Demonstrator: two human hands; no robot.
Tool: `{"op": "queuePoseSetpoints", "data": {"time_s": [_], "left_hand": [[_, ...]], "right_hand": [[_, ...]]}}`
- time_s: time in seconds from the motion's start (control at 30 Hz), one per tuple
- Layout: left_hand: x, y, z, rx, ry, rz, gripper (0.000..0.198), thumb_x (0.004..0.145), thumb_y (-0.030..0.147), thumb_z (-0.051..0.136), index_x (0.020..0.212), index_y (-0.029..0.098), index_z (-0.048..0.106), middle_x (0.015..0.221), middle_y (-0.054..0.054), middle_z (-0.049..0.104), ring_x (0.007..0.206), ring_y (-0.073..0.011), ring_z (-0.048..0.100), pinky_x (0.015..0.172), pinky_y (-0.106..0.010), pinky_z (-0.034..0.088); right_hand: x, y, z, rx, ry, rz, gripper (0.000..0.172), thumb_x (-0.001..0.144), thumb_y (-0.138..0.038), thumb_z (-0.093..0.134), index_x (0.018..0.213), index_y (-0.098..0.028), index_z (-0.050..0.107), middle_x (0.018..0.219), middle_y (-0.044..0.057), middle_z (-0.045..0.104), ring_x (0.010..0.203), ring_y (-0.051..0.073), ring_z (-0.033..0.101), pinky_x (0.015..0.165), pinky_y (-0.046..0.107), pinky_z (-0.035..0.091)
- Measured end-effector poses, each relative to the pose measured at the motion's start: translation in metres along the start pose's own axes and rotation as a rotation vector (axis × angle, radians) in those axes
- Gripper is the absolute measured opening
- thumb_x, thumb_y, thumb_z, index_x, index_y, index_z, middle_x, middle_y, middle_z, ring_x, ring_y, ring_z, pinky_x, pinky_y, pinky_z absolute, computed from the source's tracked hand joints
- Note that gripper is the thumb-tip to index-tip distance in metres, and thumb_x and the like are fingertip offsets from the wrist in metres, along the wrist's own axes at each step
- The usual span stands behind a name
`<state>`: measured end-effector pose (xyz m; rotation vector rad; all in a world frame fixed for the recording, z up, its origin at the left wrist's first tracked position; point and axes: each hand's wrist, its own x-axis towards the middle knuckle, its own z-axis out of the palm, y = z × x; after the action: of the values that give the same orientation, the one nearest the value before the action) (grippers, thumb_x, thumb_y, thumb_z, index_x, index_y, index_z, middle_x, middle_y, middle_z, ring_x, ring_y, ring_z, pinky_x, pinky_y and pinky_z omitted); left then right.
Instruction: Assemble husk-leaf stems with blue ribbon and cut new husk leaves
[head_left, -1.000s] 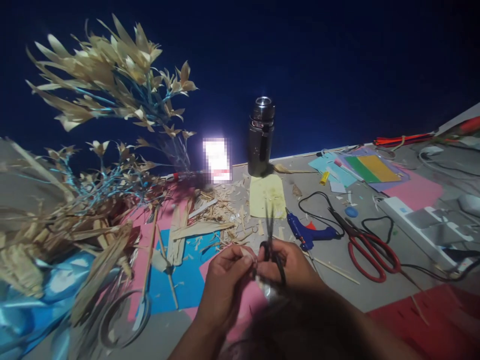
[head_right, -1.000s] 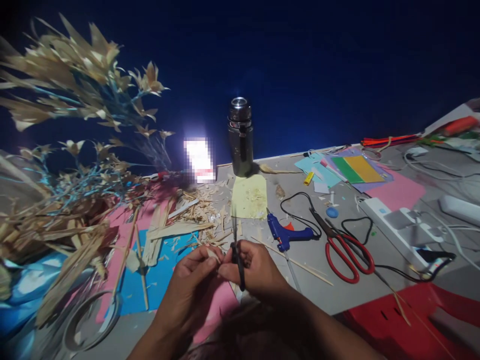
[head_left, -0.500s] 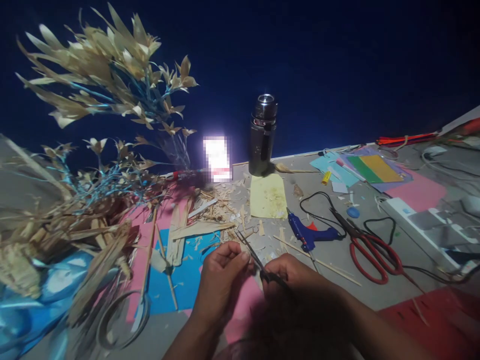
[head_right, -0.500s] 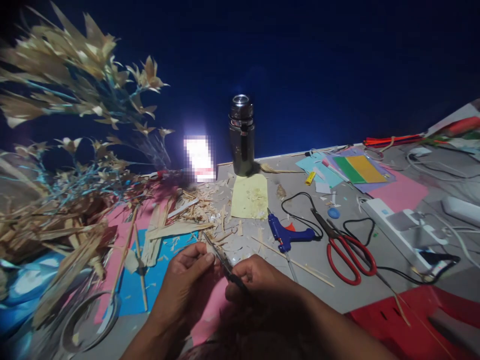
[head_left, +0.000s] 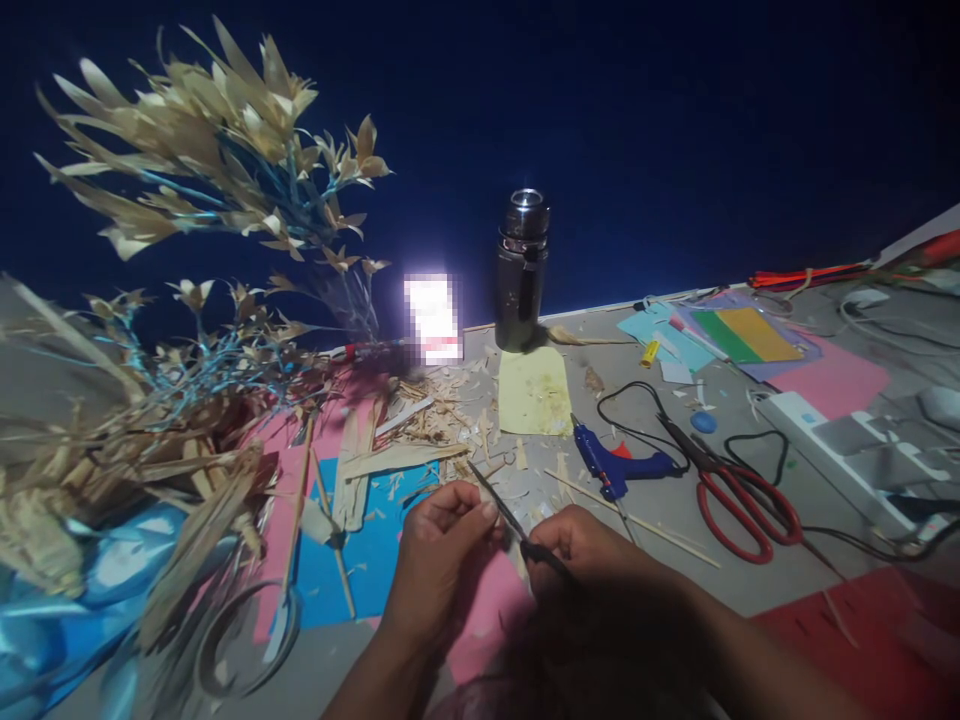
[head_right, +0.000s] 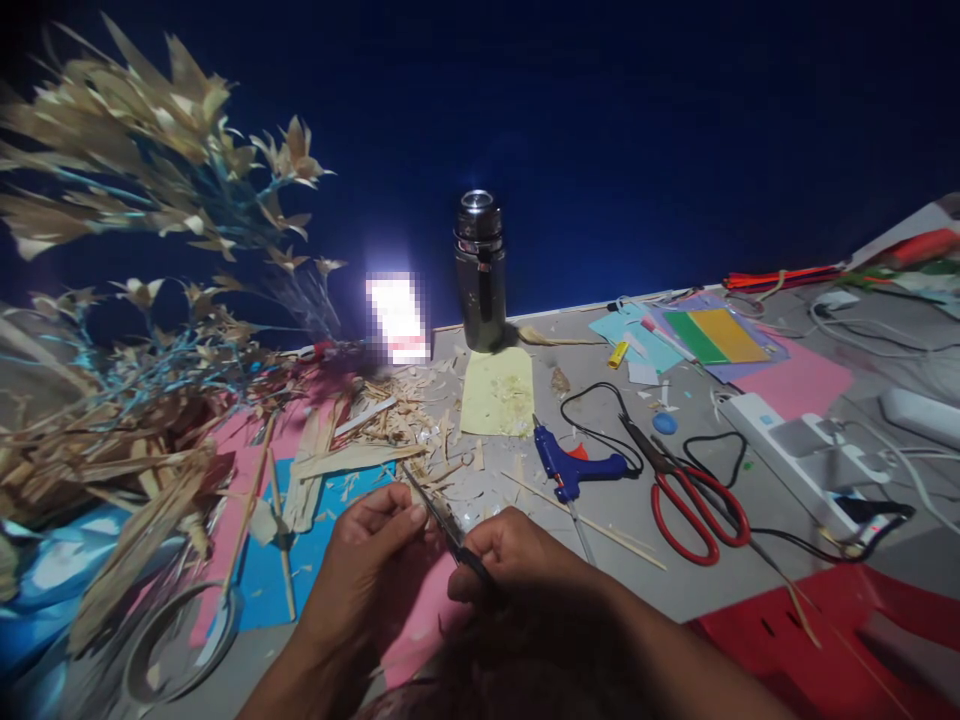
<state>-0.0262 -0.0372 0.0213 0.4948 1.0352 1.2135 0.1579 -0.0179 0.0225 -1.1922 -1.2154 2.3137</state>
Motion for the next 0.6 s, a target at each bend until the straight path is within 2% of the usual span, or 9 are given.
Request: {"op": "queuePoseSetpoints", "data": {"time_s": [0.17,0.33,0.43,0.6], "left_hand": [[-0.0019,0.0007,0.0021,-0.019,0.005,-0.014,0.022,0.071,0.024,0.086,0.073,0.017,0.065,0.062,-0.001,0.067,0.059,-0.0141,0.059,0.062,-0.027,0.046],[-0.0002,-0.001,-0.0009,-0.025,-0.009,-0.029,0.024,0.07,0.025,0.087,0.073,0.017,0.064,0.061,-0.001,0.067,0.056,-0.0139,0.059,0.06,-0.027,0.045],[0.0007,-0.0015,-0.0021,-0.021,-0.016,-0.035,0.022,0.072,0.023,0.085,0.072,0.017,0.065,0.06,-0.001,0.067,0.056,-0.0136,0.059,0.06,-0.026,0.045],[-0.0002,-0.0006,-0.0015,-0.018,-0.012,-0.046,0.023,0.071,0.024,0.086,0.071,0.017,0.064,0.059,0.0,0.066,0.054,-0.0129,0.058,0.058,-0.025,0.044]], "right_hand": [[-0.0037,-0.0051,0.0051,0.048,-0.063,-0.01,0.028,0.072,-0.032,0.076,0.06,-0.015,0.056,0.054,-0.006,0.043,0.05,0.007,0.034,0.045,0.02,0.023],[-0.0067,-0.0025,0.0082,0.123,-0.1,-0.018,0.032,0.073,-0.035,0.077,0.062,-0.016,0.053,0.056,-0.006,0.042,0.05,0.007,0.031,0.045,0.02,0.023],[-0.0092,-0.0037,0.0091,0.132,-0.085,-0.009,0.035,0.071,-0.035,0.079,0.06,-0.017,0.05,0.055,-0.007,0.038,0.05,0.006,0.028,0.044,0.02,0.021],[-0.0067,-0.0037,0.0079,0.048,-0.067,-0.046,0.042,0.071,-0.046,0.08,0.059,-0.016,0.053,0.054,-0.005,0.043,0.05,0.007,0.033,0.045,0.021,0.022]]}}
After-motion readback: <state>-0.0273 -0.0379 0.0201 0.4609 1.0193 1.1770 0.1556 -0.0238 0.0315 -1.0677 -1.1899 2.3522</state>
